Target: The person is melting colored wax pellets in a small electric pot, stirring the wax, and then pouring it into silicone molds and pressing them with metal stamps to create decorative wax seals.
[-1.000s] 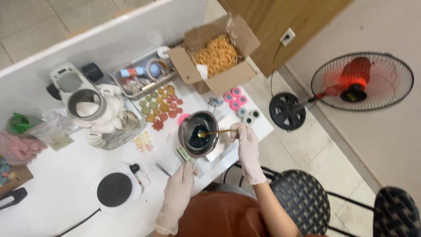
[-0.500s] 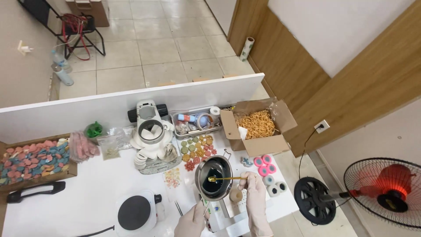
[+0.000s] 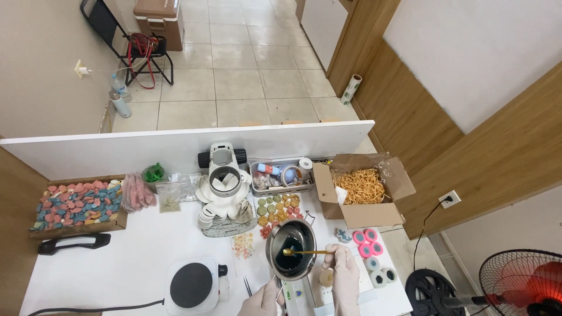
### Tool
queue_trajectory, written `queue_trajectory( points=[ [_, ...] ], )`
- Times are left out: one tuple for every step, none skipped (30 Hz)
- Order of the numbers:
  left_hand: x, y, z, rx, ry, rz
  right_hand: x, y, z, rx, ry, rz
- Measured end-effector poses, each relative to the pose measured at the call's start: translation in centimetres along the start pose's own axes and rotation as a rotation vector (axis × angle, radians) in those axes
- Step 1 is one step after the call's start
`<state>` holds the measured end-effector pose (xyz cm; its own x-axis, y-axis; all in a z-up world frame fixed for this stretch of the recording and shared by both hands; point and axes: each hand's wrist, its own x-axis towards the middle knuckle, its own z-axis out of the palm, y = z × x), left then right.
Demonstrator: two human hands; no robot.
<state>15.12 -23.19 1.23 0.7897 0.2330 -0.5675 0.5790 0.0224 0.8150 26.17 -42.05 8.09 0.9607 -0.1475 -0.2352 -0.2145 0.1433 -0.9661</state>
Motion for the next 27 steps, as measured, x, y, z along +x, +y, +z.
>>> queue_trajectory(
  points=[
    [-0.1,0.0,0.1,0.001,0.000,0.002,0.1,0.3,-0.2,0.002,0.000,-0.001],
    [-0.3,0.1,0.3,-0.037,0.026,0.017,0.1,0.5,-0.3,-0.009,0.012,0.000],
    [-0.4,0.1,0.4,-0.075,0.053,0.032,0.2,0.8,-0.5,-0.019,0.023,0.002],
    [-0.4,-0.2,0.5,-0.074,0.054,0.034,0.2,0.6,-0.6,-0.017,0.023,0.001],
    [-0.5,-0.4,0.5,-0.052,0.065,0.059,0.1,0.5,-0.7,0.001,0.027,0.017],
    [-0.5,-0.7,0.6,-0.030,0.076,0.083,0.0,0.4,-0.7,0.018,0.032,0.033],
    [-0.6,-0.5,0.5,-0.026,0.075,0.082,0.2,0.8,-1.1,0.021,0.035,0.035],
    [-0.6,-0.2,0.5,-0.013,0.078,0.062,0.3,1.3,-1.5,0.052,0.026,0.007],
    [-0.9,-0.1,0.6,0.001,0.076,0.039,0.2,1.7,-2.0,0.080,0.023,-0.019],
    [-0.9,0.0,0.2,0.006,0.070,0.033,0.1,1.5,-2.0,0.080,0.030,-0.014],
    [-1.0,0.0,-0.1,0.027,0.009,0.068,-0.2,1.4,-2.3,0.060,0.043,-0.049],
    [-1.1,0.1,-0.3,0.047,-0.054,0.102,-0.5,1.2,-2.5,0.039,0.055,-0.084],
    [-1.3,0.4,-0.4,0.053,-0.070,0.096,-0.7,1.0,-2.6,0.036,0.072,-0.080],
    [-1.5,0.7,-0.4,0.111,-0.056,0.076,-0.9,0.7,-2.8,0.010,0.089,-0.080],
    [-2.0,0.9,-0.4,0.172,-0.046,0.054,-1.4,0.6,-3.0,-0.017,0.110,-0.076],
    [-3.1,2.6,-0.6,0.181,-0.065,0.045,-1.8,-0.1,-2.9,-0.020,0.131,-0.067],
    [-4.3,4.3,-0.8,0.223,-0.060,-0.021,-2.3,-0.6,-2.9,-0.018,0.127,-0.086],
    [-5.3,5.9,-0.9,0.266,-0.054,-0.087,-2.7,-1.1,-2.8,-0.016,0.123,-0.104],
    [-5.5,5.9,-1.0,0.280,-0.078,-0.099,-2.9,-1.3,-3.0,-0.020,0.150,-0.091],
    [-5.7,5.8,-1.1,0.262,-0.089,-0.024,-3.1,-1.5,-3.3,-0.048,0.143,-0.121],
    [-5.9,5.7,-1.4,0.246,-0.099,0.048,-3.5,-1.5,-3.3,-0.073,0.137,-0.145],
    [-6.5,7.1,-1.7,0.263,-0.123,0.032,-3.7,-2.1,-3.1,-0.074,0.164,-0.127],
    [-7.4,8.2,-1.9,0.315,-0.127,0.080,-4.2,-2.5,-3.2,-0.100,0.169,-0.150],
    [-8.2,9.4,-2.0,0.365,-0.132,0.129,-4.7,-3.0,-3.3,-0.127,0.172,-0.172],
    [-8.6,10.1,-2.0,0.378,-0.160,0.108,-4.7,-2.8,-3.5,-0.135,0.200,-0.148],
    [-9.0,10.9,-2.0,0.405,-0.171,0.071,-4.7,-2.7,-3.8,-0.101,0.206,-0.131],
    [-9.1,11.6,-2.0,0.432,-0.180,0.040,-4.5,-2.4,-3.9,-0.066,0.211,-0.119]
  ],
)
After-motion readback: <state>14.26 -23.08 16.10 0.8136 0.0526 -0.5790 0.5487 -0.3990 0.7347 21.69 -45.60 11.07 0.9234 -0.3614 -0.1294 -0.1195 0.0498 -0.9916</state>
